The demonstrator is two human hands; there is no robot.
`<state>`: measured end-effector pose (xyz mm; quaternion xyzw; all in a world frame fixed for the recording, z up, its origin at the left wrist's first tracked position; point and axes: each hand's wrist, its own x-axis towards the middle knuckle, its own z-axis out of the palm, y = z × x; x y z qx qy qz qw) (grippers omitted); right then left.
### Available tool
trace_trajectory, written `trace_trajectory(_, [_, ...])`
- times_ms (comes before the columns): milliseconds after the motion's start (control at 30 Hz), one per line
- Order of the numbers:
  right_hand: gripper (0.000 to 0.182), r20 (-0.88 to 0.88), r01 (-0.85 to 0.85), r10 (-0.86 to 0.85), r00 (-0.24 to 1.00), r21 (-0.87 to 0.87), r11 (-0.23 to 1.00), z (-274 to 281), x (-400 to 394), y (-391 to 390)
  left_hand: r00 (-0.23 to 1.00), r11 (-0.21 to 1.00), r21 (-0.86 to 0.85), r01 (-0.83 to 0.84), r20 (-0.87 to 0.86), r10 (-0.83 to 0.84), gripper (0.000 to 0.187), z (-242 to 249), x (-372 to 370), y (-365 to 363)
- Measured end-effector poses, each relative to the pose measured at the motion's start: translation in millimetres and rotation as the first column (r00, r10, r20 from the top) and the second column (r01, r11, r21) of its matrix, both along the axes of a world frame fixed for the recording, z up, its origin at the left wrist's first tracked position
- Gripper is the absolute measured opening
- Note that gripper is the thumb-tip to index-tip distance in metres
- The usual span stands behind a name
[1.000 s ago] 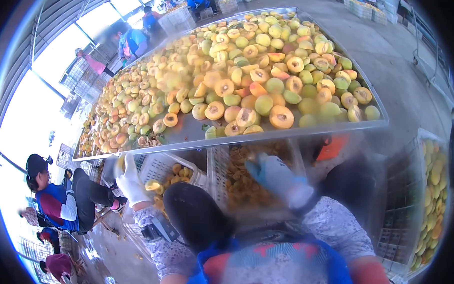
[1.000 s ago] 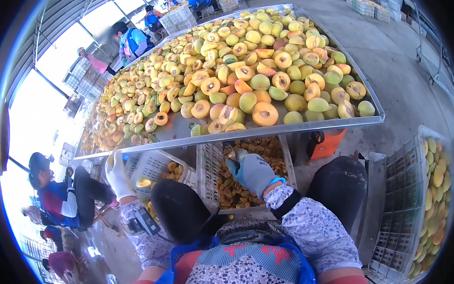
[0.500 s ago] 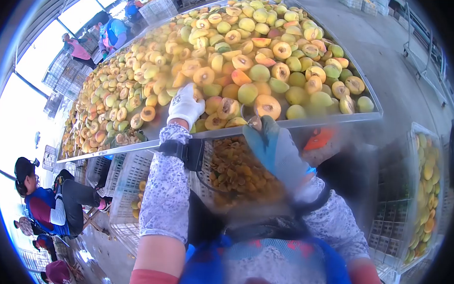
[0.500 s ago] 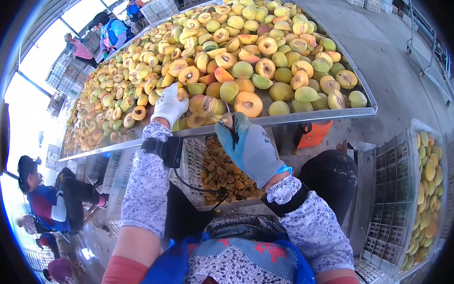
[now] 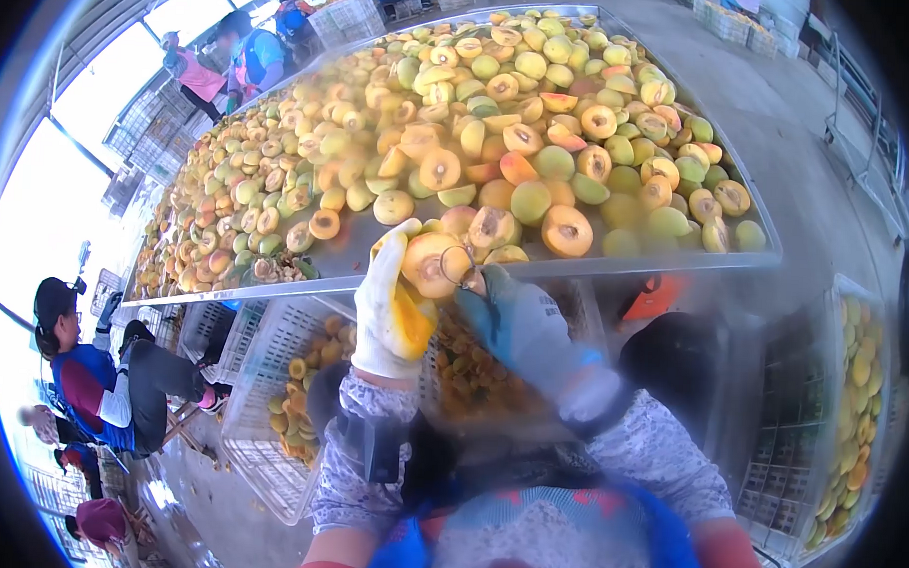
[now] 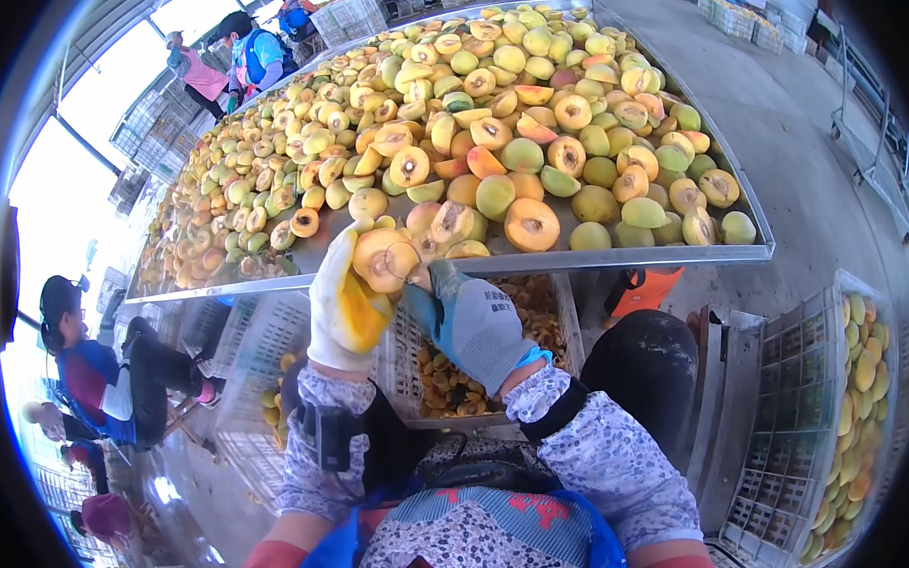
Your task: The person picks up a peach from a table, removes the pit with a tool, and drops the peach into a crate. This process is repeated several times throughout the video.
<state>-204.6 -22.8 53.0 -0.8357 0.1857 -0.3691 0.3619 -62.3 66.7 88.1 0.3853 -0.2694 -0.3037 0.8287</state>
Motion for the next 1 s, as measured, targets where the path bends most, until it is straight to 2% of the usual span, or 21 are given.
trace_trajectory(67, [0.029, -0.024, 0.022, -0.023, 0.999, -0.044, 0.999, -2.8, 1.4, 2.3, 0.997, 0.997, -0.043, 0.062, -0.051, -0.064, 0.048, 7.6, -9.2, 4.8])
trace_trajectory(100, [0.028, -0.033, 0.024, -0.026, 0.999, -0.054, 0.998, -2.6, 2.7, 3.6, 0.993, 0.998, -0.041, 0.057, 0.105, -0.053, 0.044, 5.0, -9.4, 6.5])
trace_trajectory(233, [0.030, -0.050, -0.053, 0.048, 0.998, -0.092, 0.994, 7.4, 3.0, 13.1, 0.979, 0.999, 0.037, 0.002, 0.204, -0.010, 0.045, 0.2, -5.8, 7.6])
trace_trajectory(367, [0.033, -0.086, -0.052, 0.045, 0.995, -0.075, 0.996, 4.8, 6.3, 16.3, 0.990, 0.995, 0.097, -0.012, 0.140, -0.002, 0.042, -2.0, -10.7, 8.2])
trace_trajectory(433, [0.036, -0.063, -0.070, 0.065, 0.996, -0.080, 0.994, -0.8, 8.9, 15.0, 0.999, 0.996, 0.090, -0.003, 0.047, -0.001, 0.040, -1.3, -14.7, 6.8])
trace_trajectory(567, [0.042, -0.165, -0.083, 0.079, 0.983, -0.014, 0.996, -9.0, 11.8, 14.6, 0.983, 0.991, 0.115, -0.066, -0.161, 0.084, 0.036, 8.0, -24.4, 2.7])
trace_trajectory(633, [0.046, -0.197, -0.130, 0.145, 0.970, 0.088, 0.988, -9.6, 12.1, 17.1, 0.991, 0.982, 0.167, -0.082, -0.095, 0.099, 0.037, 8.0, -25.4, 4.5])
trace_trajectory(767, [0.039, -0.159, -0.157, 0.184, 0.970, 0.171, 0.973, -18.7, 13.4, 26.9, 0.994, 0.975, 0.193, -0.112, 0.021, 0.110, 0.037, 0.8, -23.2, 4.5])
trace_trajectory(933, [0.041, -0.363, -0.162, 0.223, 0.905, 0.189, 0.968, 4.0, 4.5, 25.9, 0.990, 0.963, 0.233, -0.137, 0.001, 0.141, 0.030, 3.1, -24.0, 8.9])
trace_trajectory(1000, [0.042, -0.278, -0.182, 0.252, 0.927, 0.253, 0.950, -12.5, 9.7, 27.6, 0.989, 0.957, 0.254, -0.139, -0.005, 0.145, 0.031, 4.5, -25.7, 9.7])
